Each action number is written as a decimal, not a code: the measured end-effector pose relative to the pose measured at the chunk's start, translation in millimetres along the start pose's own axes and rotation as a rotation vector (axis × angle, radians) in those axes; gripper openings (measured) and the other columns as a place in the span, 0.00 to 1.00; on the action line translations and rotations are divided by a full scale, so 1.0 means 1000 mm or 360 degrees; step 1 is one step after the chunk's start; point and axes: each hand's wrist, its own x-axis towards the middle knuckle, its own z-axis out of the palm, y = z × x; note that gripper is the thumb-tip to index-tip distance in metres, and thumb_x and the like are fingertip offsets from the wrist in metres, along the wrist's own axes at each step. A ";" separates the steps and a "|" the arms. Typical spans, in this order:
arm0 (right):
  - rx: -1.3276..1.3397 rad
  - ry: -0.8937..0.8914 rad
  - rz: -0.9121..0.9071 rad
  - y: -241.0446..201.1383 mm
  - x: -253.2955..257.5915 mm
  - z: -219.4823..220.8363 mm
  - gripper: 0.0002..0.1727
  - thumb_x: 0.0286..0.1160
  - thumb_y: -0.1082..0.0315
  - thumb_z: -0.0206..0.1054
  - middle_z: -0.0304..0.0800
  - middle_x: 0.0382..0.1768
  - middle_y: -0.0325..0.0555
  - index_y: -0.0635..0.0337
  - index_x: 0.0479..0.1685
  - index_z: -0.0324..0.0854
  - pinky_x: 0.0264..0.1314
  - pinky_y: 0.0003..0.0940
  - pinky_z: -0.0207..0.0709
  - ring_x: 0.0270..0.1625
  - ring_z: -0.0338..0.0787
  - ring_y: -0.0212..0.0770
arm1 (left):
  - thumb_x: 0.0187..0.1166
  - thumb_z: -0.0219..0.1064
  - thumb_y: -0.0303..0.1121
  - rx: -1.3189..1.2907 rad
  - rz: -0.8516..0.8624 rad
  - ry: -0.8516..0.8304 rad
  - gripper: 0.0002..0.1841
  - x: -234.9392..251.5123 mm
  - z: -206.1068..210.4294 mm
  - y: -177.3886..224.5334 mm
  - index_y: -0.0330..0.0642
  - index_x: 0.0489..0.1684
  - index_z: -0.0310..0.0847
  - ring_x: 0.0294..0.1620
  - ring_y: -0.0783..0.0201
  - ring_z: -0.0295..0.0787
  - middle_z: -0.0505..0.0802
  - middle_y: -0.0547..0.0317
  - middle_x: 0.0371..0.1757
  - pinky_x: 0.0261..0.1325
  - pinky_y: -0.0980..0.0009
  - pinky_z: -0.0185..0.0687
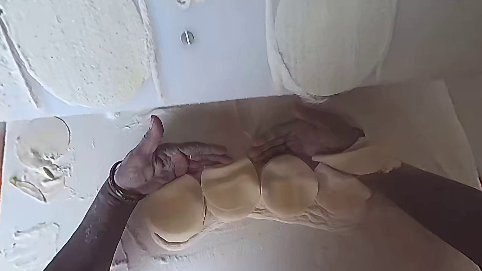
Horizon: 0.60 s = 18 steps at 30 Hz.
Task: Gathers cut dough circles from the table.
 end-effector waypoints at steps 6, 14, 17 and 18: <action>-0.0186 -0.0067 0.0097 0.058 -0.042 0.049 0.50 0.88 0.41 0.13 0.86 0.71 0.56 0.68 0.72 0.75 0.78 0.42 0.78 0.73 0.87 0.48 | 0.74 0.24 0.80 0.0072 -0.0007 -0.0001 0.60 -0.046 0.072 -0.037 0.34 0.80 0.75 0.80 0.51 0.79 0.85 0.42 0.77 0.83 0.62 0.72; -0.1297 0.1341 -0.0309 0.056 -0.153 0.080 0.28 0.95 0.54 0.42 0.95 0.55 0.42 0.62 0.57 0.87 0.71 0.38 0.84 0.61 0.92 0.35 | 0.81 0.42 0.75 0.0836 0.0156 0.0726 0.45 -0.091 0.143 -0.037 0.46 0.74 0.82 0.81 0.53 0.78 0.86 0.56 0.77 0.84 0.53 0.72; -0.1700 0.1745 0.0302 0.075 -0.172 0.100 0.25 0.90 0.49 0.57 0.90 0.34 0.51 0.62 0.40 0.88 0.46 0.57 0.80 0.40 0.89 0.49 | 0.84 0.52 0.67 0.0646 0.0272 0.1083 0.36 -0.105 0.181 -0.045 0.44 0.65 0.86 0.70 0.52 0.87 0.92 0.54 0.67 0.76 0.53 0.82; -0.1731 0.1796 0.0437 0.081 -0.169 0.109 0.27 0.87 0.44 0.60 0.84 0.29 0.53 0.62 0.35 0.84 0.38 0.58 0.74 0.35 0.84 0.52 | 0.86 0.53 0.64 0.0585 0.0269 0.1191 0.33 -0.109 0.194 -0.048 0.42 0.65 0.85 0.68 0.52 0.88 0.92 0.53 0.66 0.73 0.53 0.83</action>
